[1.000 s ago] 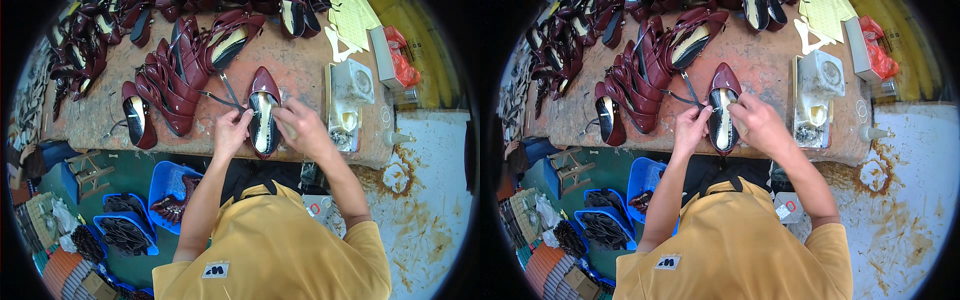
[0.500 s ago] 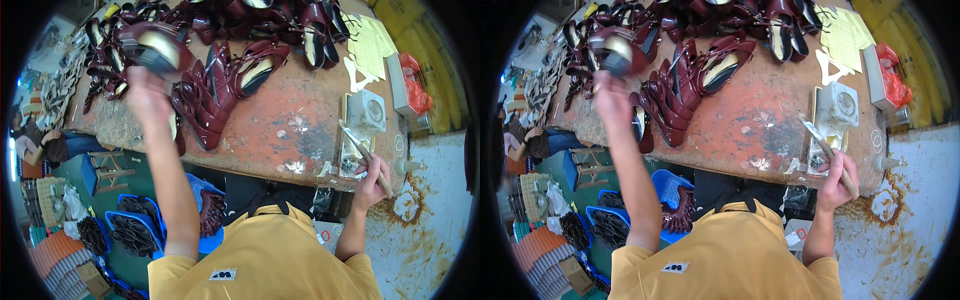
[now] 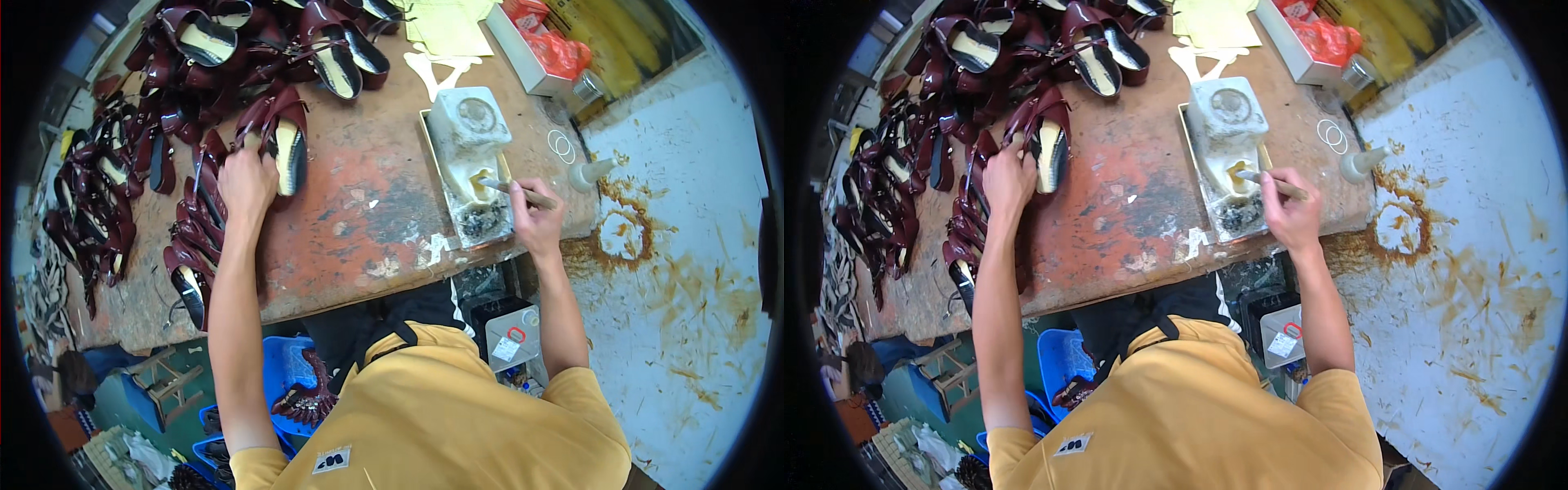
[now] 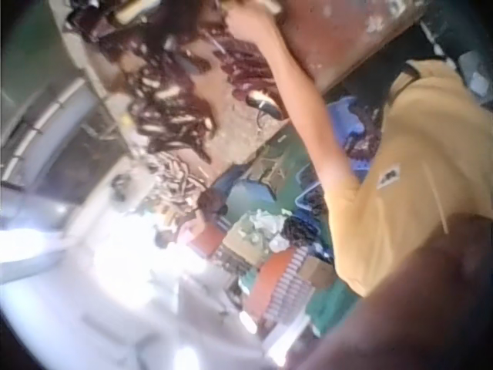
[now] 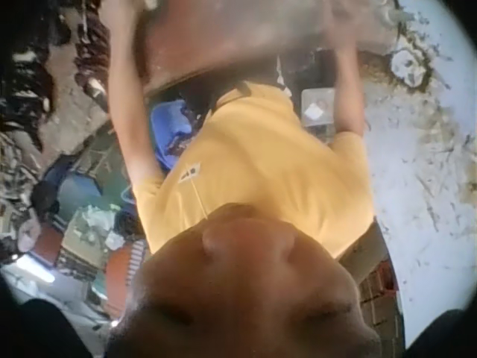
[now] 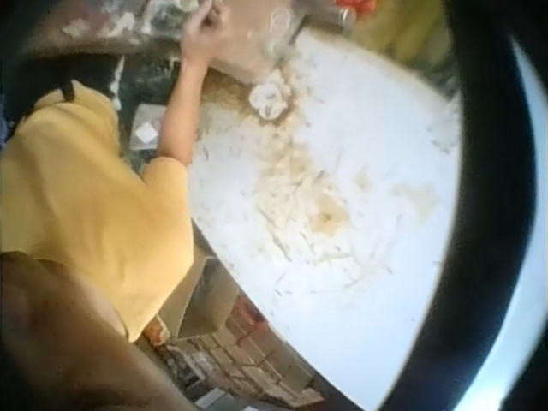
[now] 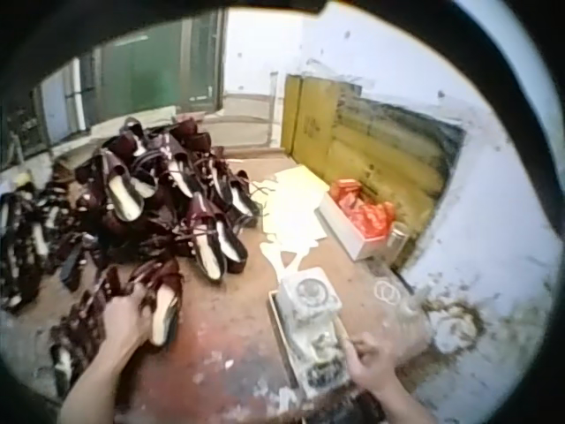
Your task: Applying glue to shoe components and assembling shoes in a manufacturing setting.
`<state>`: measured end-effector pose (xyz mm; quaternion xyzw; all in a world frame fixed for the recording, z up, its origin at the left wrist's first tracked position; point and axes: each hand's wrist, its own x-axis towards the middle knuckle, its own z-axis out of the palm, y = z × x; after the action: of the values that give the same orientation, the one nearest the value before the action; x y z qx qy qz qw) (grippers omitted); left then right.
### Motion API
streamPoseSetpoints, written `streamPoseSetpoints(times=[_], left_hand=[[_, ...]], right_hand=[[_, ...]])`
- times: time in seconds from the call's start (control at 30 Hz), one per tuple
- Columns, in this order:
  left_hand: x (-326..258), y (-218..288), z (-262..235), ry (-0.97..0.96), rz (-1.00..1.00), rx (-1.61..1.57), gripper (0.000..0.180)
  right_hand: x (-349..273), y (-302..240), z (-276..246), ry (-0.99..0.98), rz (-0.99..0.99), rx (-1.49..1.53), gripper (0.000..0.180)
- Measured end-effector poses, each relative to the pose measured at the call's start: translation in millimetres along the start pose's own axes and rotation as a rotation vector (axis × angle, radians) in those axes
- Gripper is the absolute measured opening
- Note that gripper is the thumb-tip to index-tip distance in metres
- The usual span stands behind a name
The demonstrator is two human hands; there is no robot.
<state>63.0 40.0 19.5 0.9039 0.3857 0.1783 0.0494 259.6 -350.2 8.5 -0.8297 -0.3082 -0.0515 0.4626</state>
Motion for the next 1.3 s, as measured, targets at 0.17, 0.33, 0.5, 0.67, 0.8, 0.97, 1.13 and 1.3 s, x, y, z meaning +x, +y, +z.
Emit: streamPoseSetpoints(times=[0.17,0.33,0.5,0.67,0.8,0.97,1.13,1.3], left_hand=[[-108.1,16.2,19.0,-0.139,-0.196,-0.611,0.020],[-174.6,36.7,40.0,-0.198,-0.521,-0.802,0.022],[-147.6,18.6,65.1,0.025,-0.451,-0.752,0.029],[-152.5,17.1,66.8,-0.116,-0.747,-1.243,0.028],[-157.2,22.8,53.3,-0.144,-0.793,-1.379,0.023],[-163.6,19.2,50.1,-0.192,-0.744,-1.361,0.026],[-164.6,18.0,50.8,-0.201,-0.729,-1.406,0.027],[-165.9,15.3,52.0,-0.193,-0.720,-1.362,0.026]], right_hand=[[10.1,1.5,1.2,-0.059,-0.059,-0.035,0.012],[20.3,6.2,-16.6,-0.089,0.098,0.117,0.016],[23.3,15.9,-26.0,0.144,0.280,0.288,0.017],[1.9,-0.4,-15.1,-0.016,0.520,0.591,0.015],[-29.1,-73.1,68.5,-0.309,0.296,0.594,0.010],[-38.8,-102.9,158.1,-0.287,-0.356,0.374,0.006],[-56.0,-113.3,126.1,-0.525,-0.101,0.335,0.005],[-9.4,-125.4,117.9,-1.017,0.143,0.204,0.004]])
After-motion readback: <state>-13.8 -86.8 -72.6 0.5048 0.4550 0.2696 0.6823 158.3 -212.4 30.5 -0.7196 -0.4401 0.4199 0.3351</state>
